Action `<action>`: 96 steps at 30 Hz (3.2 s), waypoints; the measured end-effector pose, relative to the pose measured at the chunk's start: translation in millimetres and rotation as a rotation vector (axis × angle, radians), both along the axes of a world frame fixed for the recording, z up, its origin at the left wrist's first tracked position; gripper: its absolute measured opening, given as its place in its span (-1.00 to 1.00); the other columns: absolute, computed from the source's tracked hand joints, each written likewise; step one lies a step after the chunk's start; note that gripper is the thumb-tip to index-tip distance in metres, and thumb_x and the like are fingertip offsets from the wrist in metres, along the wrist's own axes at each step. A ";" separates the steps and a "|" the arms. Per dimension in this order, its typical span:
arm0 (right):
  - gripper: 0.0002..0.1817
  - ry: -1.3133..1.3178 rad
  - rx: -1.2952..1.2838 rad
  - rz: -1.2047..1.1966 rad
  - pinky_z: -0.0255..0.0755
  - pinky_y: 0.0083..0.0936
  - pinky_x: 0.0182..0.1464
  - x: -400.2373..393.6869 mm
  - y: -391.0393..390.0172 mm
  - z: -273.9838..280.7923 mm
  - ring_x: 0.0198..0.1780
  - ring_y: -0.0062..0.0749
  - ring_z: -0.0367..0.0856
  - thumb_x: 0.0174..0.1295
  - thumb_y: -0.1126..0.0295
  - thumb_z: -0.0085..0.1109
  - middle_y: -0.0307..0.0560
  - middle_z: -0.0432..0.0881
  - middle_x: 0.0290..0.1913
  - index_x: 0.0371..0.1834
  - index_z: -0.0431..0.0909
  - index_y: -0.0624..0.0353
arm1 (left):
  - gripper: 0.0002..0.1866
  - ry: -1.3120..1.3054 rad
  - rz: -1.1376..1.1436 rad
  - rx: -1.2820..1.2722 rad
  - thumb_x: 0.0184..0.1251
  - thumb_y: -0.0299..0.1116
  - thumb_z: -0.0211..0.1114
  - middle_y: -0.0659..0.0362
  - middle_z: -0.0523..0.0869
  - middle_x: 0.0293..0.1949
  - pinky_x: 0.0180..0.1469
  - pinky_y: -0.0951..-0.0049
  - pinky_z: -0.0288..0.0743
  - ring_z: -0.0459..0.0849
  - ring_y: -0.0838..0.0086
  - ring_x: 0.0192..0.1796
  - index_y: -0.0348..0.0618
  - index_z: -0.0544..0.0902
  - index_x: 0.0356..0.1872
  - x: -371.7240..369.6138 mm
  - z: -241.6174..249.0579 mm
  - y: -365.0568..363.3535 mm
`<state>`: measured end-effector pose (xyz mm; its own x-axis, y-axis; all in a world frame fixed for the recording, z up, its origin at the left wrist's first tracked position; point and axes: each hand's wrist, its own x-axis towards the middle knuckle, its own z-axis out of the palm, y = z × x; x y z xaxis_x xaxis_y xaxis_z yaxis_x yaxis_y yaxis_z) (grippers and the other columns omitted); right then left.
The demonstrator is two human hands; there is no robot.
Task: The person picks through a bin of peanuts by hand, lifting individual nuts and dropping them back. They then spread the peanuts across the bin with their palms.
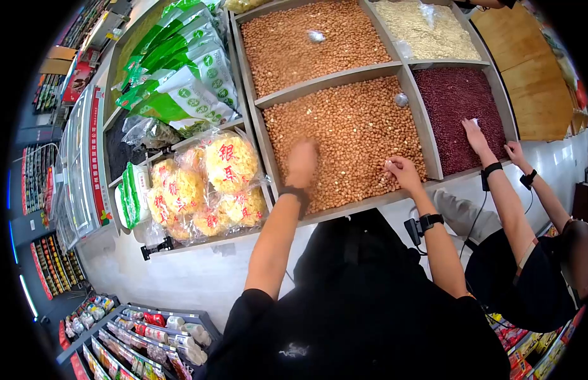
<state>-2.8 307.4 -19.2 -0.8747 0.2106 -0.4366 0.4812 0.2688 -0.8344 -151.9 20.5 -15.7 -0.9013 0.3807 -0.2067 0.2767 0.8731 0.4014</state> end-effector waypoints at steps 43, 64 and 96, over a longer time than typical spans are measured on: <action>-0.59 -0.306 -0.930 0.056 0.46 -0.30 0.40 -122.4 -81.1 -1.5 0.27 -0.11 0.58 0.46 0.31 0.13 0.14 0.55 0.20 0.21 0.46 0.44 | -0.88 0.178 0.345 0.211 0.24 -0.36 0.44 0.10 0.75 -0.34 -0.08 0.19 0.57 0.70 0.16 -0.16 -0.15 0.74 -0.27 42.1 26.0 -14.9; -0.13 0.439 0.884 0.279 -0.21 -0.03 0.66 -125.1 -0.1 -45.8 0.68 0.13 -0.12 0.54 -0.07 -0.05 0.31 -0.03 0.66 0.62 -0.04 0.42 | 0.07 0.044 0.001 -0.067 0.47 0.24 0.16 -0.05 -0.19 0.69 0.66 0.02 -0.32 -0.28 0.13 0.72 -0.29 -0.18 0.65 31.9 -16.9 7.0; -0.26 0.435 1.110 0.628 -0.29 0.11 0.65 -117.3 12.8 -28.2 0.70 -0.07 -0.11 0.51 -0.02 -0.03 -0.05 0.07 0.68 0.65 0.12 0.11 | -0.23 0.267 0.033 0.167 0.64 -0.02 -0.02 -0.17 -0.02 0.65 0.66 -0.02 -0.30 -0.13 0.02 0.69 -0.38 0.02 0.60 -59.0 -36.9 113.8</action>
<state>-120.1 320.1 -47.4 -0.9757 -0.2157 0.0373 -0.2182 0.9721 -0.0857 -210.9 134.3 -52.6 -0.9276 0.3595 0.1014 0.3644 0.8114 0.4570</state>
